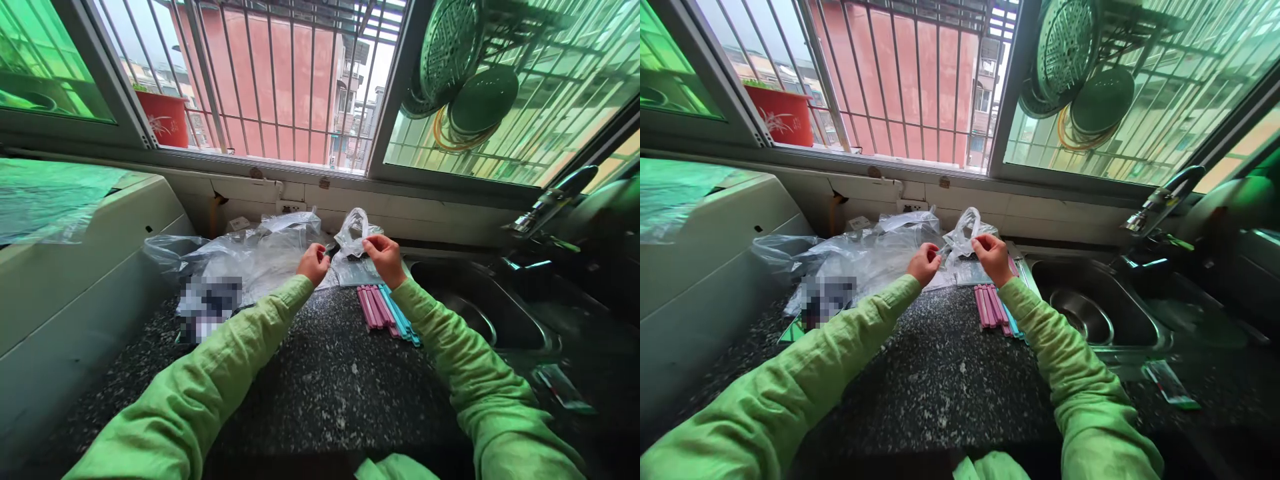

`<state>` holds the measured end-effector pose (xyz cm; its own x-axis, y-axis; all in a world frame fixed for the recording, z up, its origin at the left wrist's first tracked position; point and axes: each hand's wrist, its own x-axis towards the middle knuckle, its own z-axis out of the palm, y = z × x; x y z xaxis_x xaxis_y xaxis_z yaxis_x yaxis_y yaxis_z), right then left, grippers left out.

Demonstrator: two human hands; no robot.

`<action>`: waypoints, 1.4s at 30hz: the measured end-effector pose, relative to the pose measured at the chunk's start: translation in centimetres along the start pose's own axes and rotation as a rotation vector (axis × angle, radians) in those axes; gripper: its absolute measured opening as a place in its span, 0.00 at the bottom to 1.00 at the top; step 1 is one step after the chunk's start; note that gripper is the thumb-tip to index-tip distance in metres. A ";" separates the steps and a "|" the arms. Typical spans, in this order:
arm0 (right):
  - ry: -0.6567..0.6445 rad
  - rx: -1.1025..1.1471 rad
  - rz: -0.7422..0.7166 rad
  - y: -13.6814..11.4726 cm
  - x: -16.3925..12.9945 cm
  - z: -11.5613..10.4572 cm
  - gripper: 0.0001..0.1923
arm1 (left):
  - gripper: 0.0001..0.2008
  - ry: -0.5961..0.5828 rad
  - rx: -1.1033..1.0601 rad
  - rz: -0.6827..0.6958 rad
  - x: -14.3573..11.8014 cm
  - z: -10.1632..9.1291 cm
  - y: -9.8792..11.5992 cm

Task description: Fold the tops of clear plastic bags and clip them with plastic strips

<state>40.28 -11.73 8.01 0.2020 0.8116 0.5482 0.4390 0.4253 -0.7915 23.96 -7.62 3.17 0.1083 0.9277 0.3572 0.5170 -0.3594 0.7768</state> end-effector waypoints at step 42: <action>-0.616 -0.146 0.175 -3.4 -10.8 5.8 0.17 | 0.09 -0.163 0.048 0.400 -21.3 -12.9 -5.8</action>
<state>31.50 -19.63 3.15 -0.2384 0.9630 0.1253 0.5681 0.2430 -0.7863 7.71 -26.58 -2.26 0.4384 0.7216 0.5359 0.4455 -0.6923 0.5677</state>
